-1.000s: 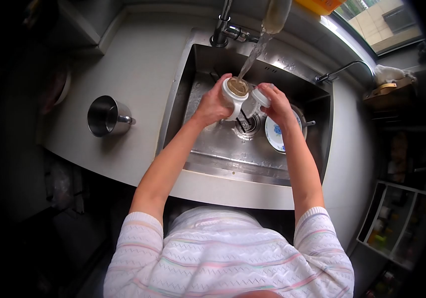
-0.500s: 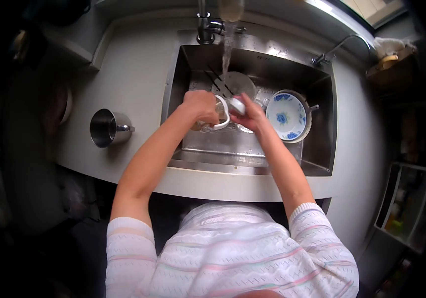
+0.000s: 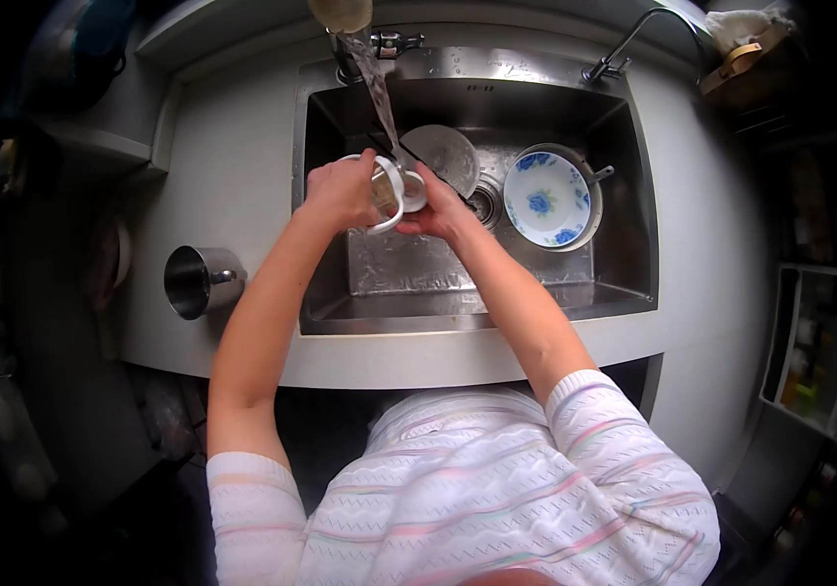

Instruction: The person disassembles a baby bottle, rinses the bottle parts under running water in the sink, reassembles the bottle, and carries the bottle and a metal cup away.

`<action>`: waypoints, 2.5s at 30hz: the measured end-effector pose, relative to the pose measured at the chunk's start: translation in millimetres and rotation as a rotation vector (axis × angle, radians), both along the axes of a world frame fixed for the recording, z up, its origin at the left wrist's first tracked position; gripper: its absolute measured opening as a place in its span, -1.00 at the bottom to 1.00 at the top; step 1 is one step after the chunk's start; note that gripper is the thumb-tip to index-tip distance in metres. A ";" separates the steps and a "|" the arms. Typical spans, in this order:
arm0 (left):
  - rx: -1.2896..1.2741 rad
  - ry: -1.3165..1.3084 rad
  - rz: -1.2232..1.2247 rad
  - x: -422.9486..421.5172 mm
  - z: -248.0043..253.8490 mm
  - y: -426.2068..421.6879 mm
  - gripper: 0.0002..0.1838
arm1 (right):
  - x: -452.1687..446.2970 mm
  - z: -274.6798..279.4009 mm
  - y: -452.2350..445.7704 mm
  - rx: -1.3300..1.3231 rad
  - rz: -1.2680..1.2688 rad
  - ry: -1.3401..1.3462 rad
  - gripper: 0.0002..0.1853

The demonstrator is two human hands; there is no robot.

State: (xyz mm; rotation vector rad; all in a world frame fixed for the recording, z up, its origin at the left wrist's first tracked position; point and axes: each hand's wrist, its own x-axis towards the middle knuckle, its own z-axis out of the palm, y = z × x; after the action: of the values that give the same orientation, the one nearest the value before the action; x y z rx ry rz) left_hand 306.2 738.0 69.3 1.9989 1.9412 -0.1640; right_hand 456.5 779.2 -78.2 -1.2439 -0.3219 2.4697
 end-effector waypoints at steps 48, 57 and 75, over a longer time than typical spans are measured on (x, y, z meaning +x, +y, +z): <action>0.387 -0.979 0.462 3.4 -84.7 -57.1 -0.06 | -29.5 4.3 19.7 0.060 -0.240 0.008 -0.80; 0.378 -1.008 0.459 8.9 -88.4 -56.3 -0.04 | -17.7 43.1 22.0 0.264 0.023 0.018 -0.67; 0.484 -1.066 0.390 33.4 -83.4 -19.5 -0.01 | 73.2 69.1 36.5 0.607 0.160 -0.325 -0.58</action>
State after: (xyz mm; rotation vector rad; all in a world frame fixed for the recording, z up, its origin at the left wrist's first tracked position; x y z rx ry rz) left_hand 339.6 718.5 -14.1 1.3520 1.6009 1.2850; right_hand 529.7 815.7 -9.1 -1.3607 -1.1921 2.0262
